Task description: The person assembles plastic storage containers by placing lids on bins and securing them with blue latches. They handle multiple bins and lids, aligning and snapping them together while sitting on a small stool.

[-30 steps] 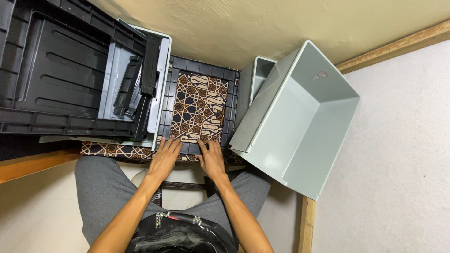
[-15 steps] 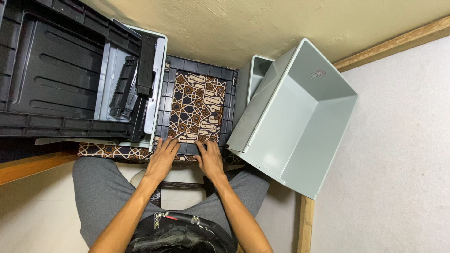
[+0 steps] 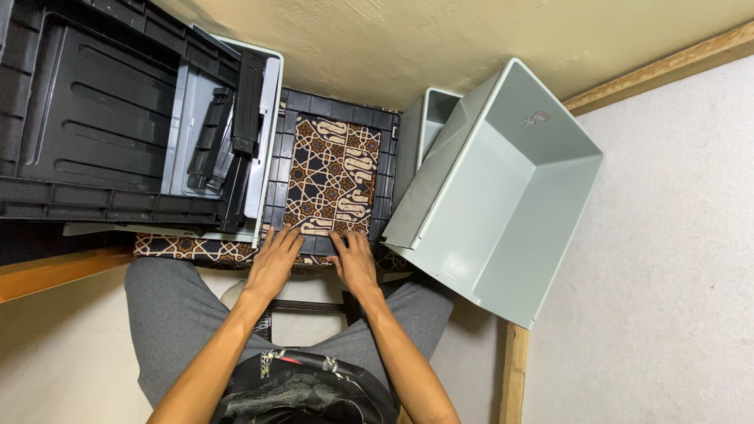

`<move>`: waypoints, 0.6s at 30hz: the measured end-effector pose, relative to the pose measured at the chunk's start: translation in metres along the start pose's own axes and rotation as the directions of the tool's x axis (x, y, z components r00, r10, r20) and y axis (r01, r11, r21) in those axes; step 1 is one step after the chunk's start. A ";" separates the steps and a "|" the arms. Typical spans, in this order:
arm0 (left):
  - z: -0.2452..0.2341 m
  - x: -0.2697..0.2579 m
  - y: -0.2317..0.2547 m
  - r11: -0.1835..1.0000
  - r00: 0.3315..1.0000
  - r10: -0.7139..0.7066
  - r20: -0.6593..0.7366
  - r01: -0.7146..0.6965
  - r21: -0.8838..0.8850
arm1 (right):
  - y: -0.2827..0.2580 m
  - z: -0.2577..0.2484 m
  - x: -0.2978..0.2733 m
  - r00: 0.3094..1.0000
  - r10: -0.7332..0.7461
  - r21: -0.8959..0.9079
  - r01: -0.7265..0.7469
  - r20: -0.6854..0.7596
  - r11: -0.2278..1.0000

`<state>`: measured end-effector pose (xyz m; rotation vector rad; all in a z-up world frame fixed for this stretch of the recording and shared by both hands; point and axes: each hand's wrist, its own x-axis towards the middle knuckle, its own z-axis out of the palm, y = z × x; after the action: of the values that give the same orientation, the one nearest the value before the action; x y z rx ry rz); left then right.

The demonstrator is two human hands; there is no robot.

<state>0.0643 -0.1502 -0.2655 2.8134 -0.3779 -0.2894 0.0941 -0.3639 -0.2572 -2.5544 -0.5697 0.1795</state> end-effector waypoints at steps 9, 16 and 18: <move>0.007 0.001 -0.003 1.000 0.999 0.009 -0.047 -0.011 -0.028 | 0.001 0.001 0.000 1.000 -0.002 0.002 0.002 -0.011 1.000; 0.009 0.002 -0.005 0.999 1.000 0.011 -0.028 -0.012 -0.031 | 0.003 0.005 -0.001 1.000 0.012 0.015 -0.012 0.003 1.000; 0.009 0.002 -0.005 1.000 1.000 0.009 -0.015 -0.009 -0.023 | 0.004 0.006 -0.001 1.000 0.011 0.009 -0.011 -0.002 1.000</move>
<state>0.0648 -0.1485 -0.2761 2.7885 -0.3814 -0.2692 0.0931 -0.3647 -0.2643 -2.5492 -0.5529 0.1834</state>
